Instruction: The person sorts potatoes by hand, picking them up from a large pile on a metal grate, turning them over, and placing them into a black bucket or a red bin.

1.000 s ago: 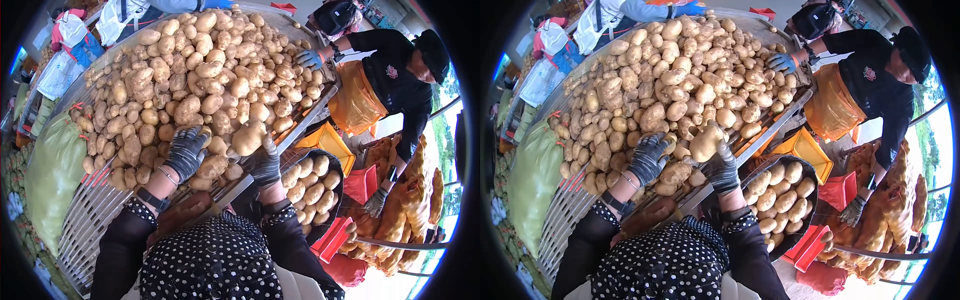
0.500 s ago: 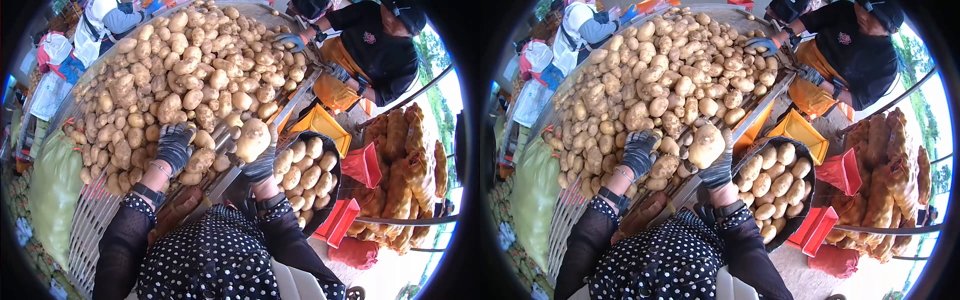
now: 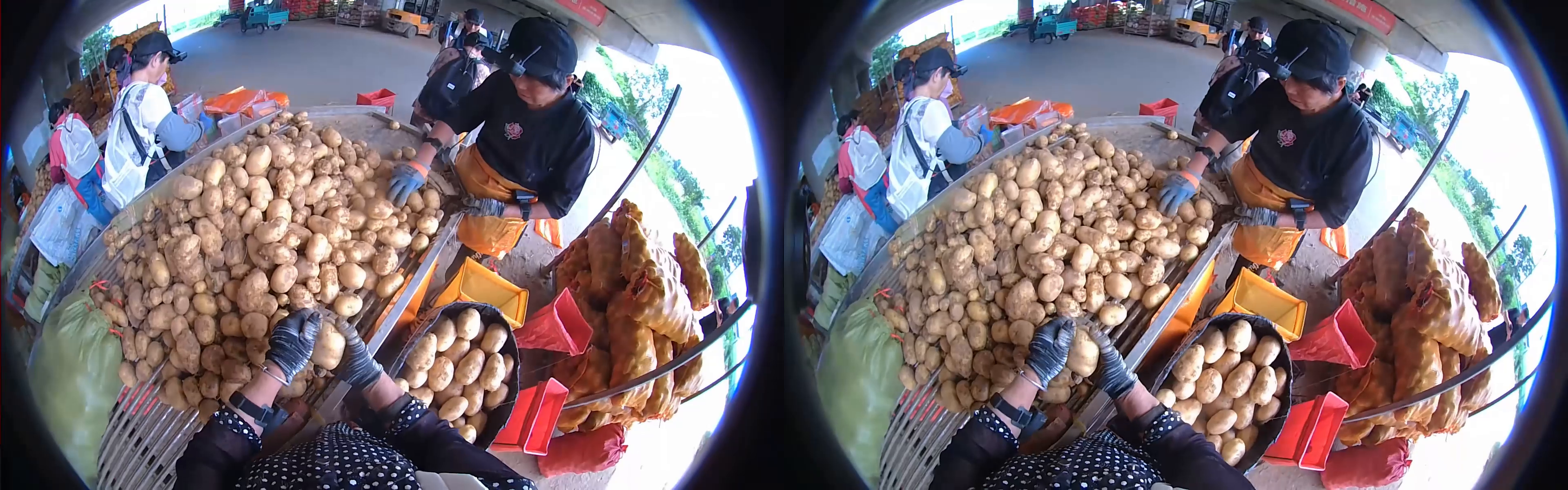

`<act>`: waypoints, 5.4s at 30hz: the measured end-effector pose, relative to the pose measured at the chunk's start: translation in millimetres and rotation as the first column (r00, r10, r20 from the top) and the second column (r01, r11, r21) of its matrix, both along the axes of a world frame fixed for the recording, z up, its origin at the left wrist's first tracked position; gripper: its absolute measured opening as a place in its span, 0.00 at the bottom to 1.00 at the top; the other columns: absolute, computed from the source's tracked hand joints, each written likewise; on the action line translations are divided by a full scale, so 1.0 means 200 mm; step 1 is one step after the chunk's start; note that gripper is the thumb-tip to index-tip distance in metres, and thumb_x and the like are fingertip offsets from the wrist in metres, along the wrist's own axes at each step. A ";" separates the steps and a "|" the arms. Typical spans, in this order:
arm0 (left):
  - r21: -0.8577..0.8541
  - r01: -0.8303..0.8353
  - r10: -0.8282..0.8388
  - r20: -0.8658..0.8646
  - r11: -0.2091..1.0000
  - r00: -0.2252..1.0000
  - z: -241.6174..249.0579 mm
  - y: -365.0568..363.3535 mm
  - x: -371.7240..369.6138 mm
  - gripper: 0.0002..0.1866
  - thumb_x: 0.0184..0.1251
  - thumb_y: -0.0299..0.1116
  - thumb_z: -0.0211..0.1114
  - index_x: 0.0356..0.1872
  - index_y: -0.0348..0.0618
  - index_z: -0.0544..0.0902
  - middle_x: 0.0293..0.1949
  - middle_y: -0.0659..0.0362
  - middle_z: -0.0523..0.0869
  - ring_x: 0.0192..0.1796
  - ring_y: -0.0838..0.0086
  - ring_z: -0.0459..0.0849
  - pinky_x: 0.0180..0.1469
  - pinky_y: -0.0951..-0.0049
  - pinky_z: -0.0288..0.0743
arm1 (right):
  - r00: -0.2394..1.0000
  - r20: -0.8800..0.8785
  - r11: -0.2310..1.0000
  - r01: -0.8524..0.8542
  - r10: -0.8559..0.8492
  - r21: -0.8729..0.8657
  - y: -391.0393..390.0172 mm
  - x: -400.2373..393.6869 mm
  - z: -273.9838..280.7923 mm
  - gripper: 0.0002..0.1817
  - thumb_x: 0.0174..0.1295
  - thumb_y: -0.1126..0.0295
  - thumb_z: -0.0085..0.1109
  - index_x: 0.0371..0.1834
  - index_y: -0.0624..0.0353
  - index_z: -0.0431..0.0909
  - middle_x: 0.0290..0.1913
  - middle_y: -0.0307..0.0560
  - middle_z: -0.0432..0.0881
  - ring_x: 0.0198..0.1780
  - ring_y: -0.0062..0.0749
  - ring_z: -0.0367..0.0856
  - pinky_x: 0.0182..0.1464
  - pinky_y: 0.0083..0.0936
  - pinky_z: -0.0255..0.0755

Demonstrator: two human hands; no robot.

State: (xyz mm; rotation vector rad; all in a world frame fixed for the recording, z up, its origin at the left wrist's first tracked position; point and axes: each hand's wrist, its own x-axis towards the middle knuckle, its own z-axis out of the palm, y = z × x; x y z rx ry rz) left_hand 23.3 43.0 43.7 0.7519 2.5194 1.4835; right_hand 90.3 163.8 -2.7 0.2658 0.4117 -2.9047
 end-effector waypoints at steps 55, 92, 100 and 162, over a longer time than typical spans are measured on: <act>-0.518 -0.165 -0.182 -0.554 0.839 0.812 -0.23 -0.46 0.07 0.16 0.57 0.34 0.68 0.46 0.40 0.81 0.55 0.48 0.78 0.62 0.51 0.71 0.66 0.54 0.61 | 0.922 0.199 0.943 0.330 -0.332 0.044 0.15 0.37 -0.11 0.32 0.66 0.39 0.48 0.56 0.57 0.73 0.46 0.46 0.82 0.46 0.38 0.82 0.49 0.36 0.78; -0.446 -0.173 -0.034 -0.420 0.878 0.907 -0.16 -0.59 0.11 0.34 0.44 0.33 0.76 0.58 0.42 0.75 0.55 0.47 0.78 0.58 0.52 0.75 0.61 0.53 0.68 | 0.991 -0.129 0.873 0.031 0.037 0.487 0.23 -0.01 -0.16 0.37 0.45 0.77 0.68 0.62 0.54 0.65 0.51 0.52 0.76 0.43 0.48 0.83 0.44 0.39 0.83; 0.401 -0.395 -0.068 0.768 0.826 0.637 -0.05 -0.44 0.12 0.19 0.71 0.31 0.58 0.61 0.39 0.74 0.53 0.58 0.80 0.53 0.77 0.78 0.57 0.74 0.74 | 0.868 -0.385 0.120 0.366 0.313 0.923 -0.15 -0.02 0.10 0.33 0.50 0.74 0.69 0.62 0.55 0.68 0.55 0.51 0.75 0.58 0.42 0.75 0.59 0.32 0.72; 0.572 -0.630 -0.293 0.816 0.524 0.497 -0.23 -0.68 0.16 0.18 0.70 0.38 0.60 0.53 0.38 0.76 0.47 0.52 0.82 0.50 0.62 0.83 0.54 0.62 0.81 | 0.879 0.202 -0.845 0.316 0.431 0.431 -0.08 -0.59 -0.02 0.18 0.54 0.75 0.54 0.50 0.57 0.75 0.63 0.57 0.70 0.46 0.45 0.83 0.44 0.39 0.80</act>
